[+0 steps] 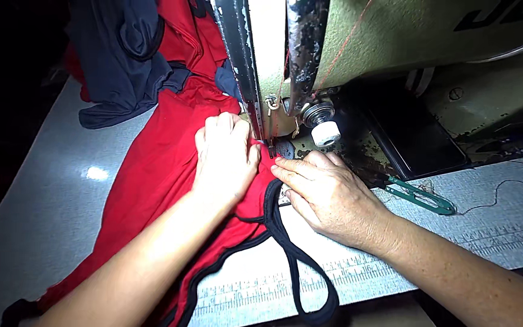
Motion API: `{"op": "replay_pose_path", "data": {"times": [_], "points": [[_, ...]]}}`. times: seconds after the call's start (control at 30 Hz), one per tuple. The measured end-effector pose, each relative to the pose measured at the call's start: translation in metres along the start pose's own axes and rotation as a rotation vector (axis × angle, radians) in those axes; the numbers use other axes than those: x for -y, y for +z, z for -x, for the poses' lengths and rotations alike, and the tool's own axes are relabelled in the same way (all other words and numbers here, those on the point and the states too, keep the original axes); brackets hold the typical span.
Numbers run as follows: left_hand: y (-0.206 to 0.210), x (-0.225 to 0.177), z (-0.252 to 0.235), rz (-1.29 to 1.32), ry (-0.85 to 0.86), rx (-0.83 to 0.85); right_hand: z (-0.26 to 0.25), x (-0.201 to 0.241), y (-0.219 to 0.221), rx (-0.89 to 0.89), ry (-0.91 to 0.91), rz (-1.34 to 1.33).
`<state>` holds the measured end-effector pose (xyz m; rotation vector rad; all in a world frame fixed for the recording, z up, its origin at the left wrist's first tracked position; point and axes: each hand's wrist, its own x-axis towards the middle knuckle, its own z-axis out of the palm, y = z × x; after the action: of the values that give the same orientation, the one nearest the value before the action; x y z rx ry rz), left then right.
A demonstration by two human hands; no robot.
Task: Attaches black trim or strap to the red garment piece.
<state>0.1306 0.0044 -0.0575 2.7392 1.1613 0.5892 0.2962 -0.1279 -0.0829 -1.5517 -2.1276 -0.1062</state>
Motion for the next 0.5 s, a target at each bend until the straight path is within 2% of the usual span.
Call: {"op": "replay_pose_path", "data": {"times": [0.07, 0.13, 0.23, 0.33, 0.43, 0.5], "points": [[-0.009, -0.028, 0.026, 0.046, -0.112, 0.019, 0.0, -0.001, 0.0, -0.005, -0.008, -0.002], [-0.009, -0.034, 0.057, 0.062, -0.132, 0.129, 0.001, -0.001, 0.001, -0.007, -0.017, -0.005], [-0.012, 0.013, 0.06, -0.059, 0.092, 0.268, 0.0, 0.0, 0.001, 0.003, -0.015, -0.005], [-0.023, 0.062, 0.038, -0.127, 0.367, 0.277, 0.0, 0.001, 0.001, 0.011, -0.023, 0.006], [-0.029, 0.036, 0.03, -0.126, 0.475, 0.15, -0.001, -0.001, 0.002, 0.001, -0.019, -0.02], [-0.024, 0.007, 0.031, -0.051, 0.425, 0.092, -0.001, -0.001, 0.002, -0.021, 0.027, -0.091]]}}
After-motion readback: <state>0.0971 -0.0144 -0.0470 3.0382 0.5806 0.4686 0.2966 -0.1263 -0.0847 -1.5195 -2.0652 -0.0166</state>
